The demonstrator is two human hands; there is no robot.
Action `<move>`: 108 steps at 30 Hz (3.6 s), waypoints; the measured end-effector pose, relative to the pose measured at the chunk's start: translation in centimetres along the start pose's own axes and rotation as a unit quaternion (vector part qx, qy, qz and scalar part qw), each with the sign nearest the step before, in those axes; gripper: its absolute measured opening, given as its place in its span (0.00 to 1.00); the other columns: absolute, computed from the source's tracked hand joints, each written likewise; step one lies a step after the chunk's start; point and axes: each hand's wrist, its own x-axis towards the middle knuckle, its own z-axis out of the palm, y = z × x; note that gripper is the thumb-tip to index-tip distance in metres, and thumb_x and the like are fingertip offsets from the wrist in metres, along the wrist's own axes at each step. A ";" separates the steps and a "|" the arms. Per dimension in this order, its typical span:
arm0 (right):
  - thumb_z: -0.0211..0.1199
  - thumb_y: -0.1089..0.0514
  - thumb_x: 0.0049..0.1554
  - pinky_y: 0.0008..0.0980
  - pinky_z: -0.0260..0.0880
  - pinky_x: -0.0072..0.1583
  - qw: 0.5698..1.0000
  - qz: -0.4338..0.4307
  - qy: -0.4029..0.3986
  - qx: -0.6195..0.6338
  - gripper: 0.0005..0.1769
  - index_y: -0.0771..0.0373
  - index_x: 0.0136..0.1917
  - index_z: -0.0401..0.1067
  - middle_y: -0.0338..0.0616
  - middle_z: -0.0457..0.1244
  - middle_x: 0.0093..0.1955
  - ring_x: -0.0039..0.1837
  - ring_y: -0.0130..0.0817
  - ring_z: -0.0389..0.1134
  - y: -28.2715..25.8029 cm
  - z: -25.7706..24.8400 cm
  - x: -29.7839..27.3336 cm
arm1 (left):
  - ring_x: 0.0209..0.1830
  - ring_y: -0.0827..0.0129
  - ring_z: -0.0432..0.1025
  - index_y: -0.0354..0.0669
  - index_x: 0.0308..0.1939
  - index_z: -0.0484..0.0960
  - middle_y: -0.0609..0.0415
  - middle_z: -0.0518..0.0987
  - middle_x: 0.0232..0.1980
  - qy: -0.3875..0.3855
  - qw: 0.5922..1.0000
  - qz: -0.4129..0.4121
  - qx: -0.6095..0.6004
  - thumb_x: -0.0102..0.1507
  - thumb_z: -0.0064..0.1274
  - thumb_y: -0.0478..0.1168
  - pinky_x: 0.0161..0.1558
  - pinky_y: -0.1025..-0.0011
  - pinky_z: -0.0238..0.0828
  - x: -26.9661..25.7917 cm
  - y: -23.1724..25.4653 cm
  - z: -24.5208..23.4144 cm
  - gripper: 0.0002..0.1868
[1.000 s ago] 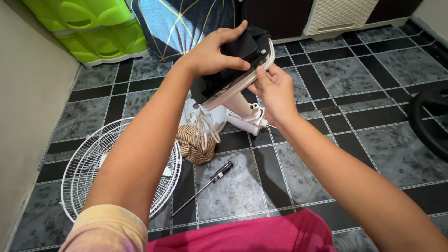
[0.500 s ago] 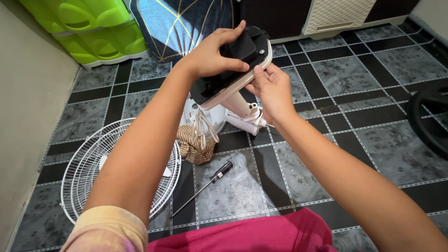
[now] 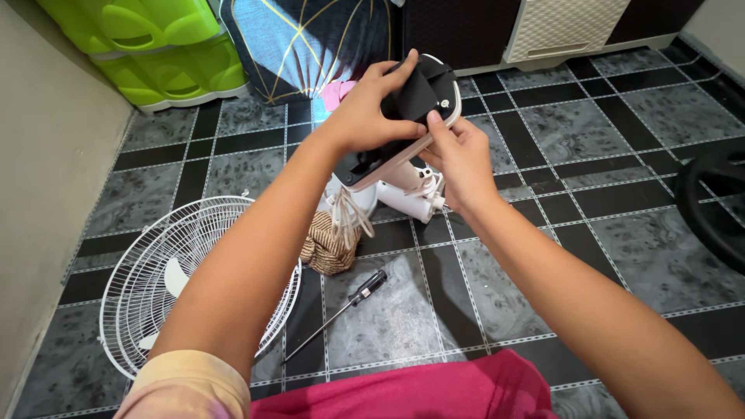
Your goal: The person assembles a disassembled electric fan on the floor. They attach the black base plate to the white fan stand and secure it using a screwdriver and screws.
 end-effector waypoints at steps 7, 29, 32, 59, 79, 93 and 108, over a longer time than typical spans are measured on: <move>0.65 0.60 0.62 0.29 0.75 0.55 0.999 -0.026 -0.002 -0.032 0.13 0.69 0.58 0.71 0.45 0.69 0.54 0.52 0.28 0.72 -0.4 0.0 -1.1 | 0.74 0.40 0.63 0.51 0.82 0.56 0.31 0.62 0.76 0.034 0.999 0.023 0.024 0.51 0.72 0.50 0.74 0.57 0.59 -0.8 0.5 1.2 0.59; 0.55 0.63 0.65 0.38 0.76 0.62 0.997 -0.016 -0.011 -0.078 0.17 0.68 0.67 0.66 0.48 0.68 0.60 0.59 0.35 0.72 -1.8 -4.1 -4.7 | 0.72 0.36 0.63 0.66 0.81 0.50 0.35 0.61 0.78 0.087 0.995 0.011 0.038 0.53 0.70 0.51 0.70 0.52 0.63 -6.0 5.5 3.9 0.57; 0.55 0.63 0.66 0.39 0.76 0.61 0.996 -0.015 -0.009 -0.087 0.17 0.68 0.67 0.66 0.47 0.67 0.61 0.59 0.35 0.72 -1.8 -4.5 -4.6 | 0.71 0.35 0.65 0.68 0.80 0.51 0.35 0.63 0.78 0.117 0.990 -0.011 0.075 0.56 0.70 0.54 0.69 0.52 0.63 -6.7 6.1 4.6 0.55; 0.57 0.64 0.68 0.42 0.76 0.64 0.995 -0.014 -0.033 -0.088 0.14 0.67 0.67 0.68 0.47 0.68 0.62 0.61 0.36 0.72 -2.8 -3.7 -5.8 | 0.58 0.49 0.70 0.44 0.46 0.82 0.46 0.78 0.53 0.006 0.884 -0.410 0.222 0.61 0.55 0.36 0.57 0.48 0.66 -31.1 -9.1 29.1 0.09; 0.59 0.67 0.65 0.34 0.69 0.54 0.999 0.000 0.002 -0.049 0.25 0.62 0.74 0.62 0.48 0.68 0.61 0.55 0.33 0.67 -1.0 -4.6 -4.2 | 0.43 0.59 0.79 0.36 0.55 0.73 0.46 0.80 0.46 0.127 0.979 -0.065 -0.143 0.65 0.60 0.39 0.42 0.64 0.79 -12.5 19.6 0.2 0.18; 0.55 0.67 0.61 0.43 0.77 0.58 0.999 -0.013 0.004 -0.032 0.36 0.46 0.77 0.46 0.50 0.68 0.61 0.58 0.38 0.73 -1.9 -2.6 -4.4 | 0.61 0.64 0.77 0.34 0.70 0.62 0.51 0.72 0.65 0.338 0.896 0.113 -0.264 0.77 0.58 0.33 0.60 0.73 0.83 -8.4 23.6 -4.2 0.24; 0.54 0.66 0.63 0.41 0.76 0.55 0.998 -0.018 0.016 -0.064 0.23 0.48 0.65 0.50 0.48 0.68 0.55 0.53 0.34 0.72 -1.3 -2.9 -3.9 | 0.60 0.68 0.81 0.34 0.67 0.65 0.50 0.77 0.60 0.349 0.920 0.113 -0.137 0.76 0.59 0.34 0.59 0.75 0.82 -6.9 22.4 -2.3 0.21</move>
